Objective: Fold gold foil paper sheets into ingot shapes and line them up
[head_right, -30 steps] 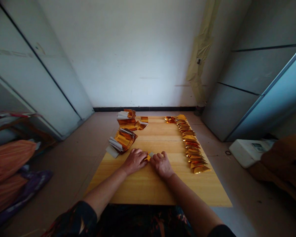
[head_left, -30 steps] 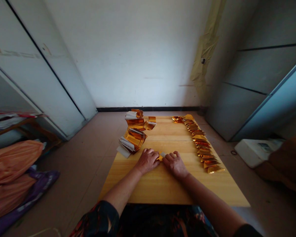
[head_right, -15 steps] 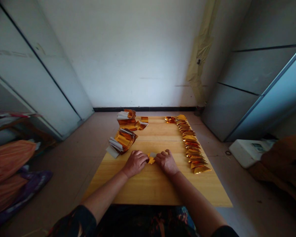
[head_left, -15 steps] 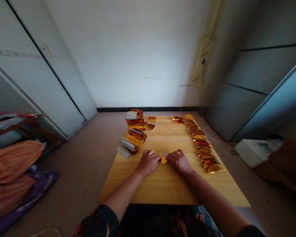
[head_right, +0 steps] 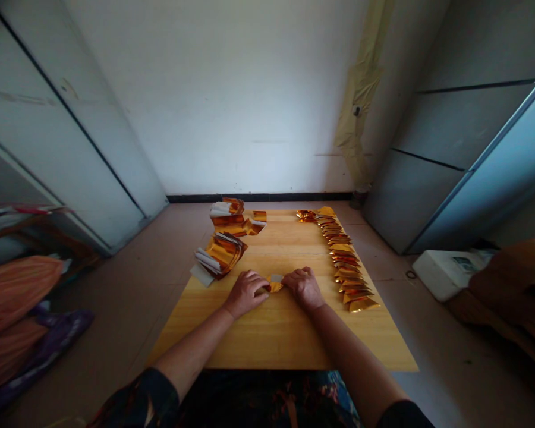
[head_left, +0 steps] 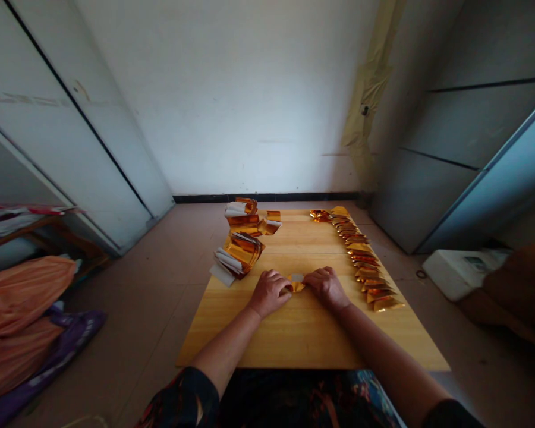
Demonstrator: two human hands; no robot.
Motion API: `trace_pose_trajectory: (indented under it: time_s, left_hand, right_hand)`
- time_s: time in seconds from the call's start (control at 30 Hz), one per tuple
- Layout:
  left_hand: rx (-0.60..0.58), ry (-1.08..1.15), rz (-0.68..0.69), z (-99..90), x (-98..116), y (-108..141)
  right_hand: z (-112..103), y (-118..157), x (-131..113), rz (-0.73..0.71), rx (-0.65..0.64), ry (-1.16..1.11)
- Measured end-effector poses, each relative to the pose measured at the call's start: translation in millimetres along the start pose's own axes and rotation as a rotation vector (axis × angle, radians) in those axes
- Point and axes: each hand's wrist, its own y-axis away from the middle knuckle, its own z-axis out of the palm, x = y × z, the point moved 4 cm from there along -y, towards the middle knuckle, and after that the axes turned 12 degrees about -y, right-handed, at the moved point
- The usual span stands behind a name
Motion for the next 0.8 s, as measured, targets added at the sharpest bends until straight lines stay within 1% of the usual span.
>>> trace_pose_trajectory:
  time_s: [0.27,0.4,0.5,0.63,0.8]
  left_hand:
    - [0.026,-0.112,0.093,6.8,5,0]
    - [0.029,-0.113,0.088,8.7,5,0]
    - [0.039,-0.115,0.085,9.3,5,-1]
    - [0.037,-0.119,0.071,12.0,3,-1]
    - [0.039,-0.122,0.065,15.4,2,0]
  right_hand:
    - [0,-2,1,0.052,0.008,-0.028]
    - [1,0,-1,0.022,-0.009,0.007]
    - [0,0,-8,-0.006,-0.035,0.059]
    - [-3,-2,-18,0.027,-0.047,0.133]
    - [3,-4,-24,0.092,-0.117,0.186]
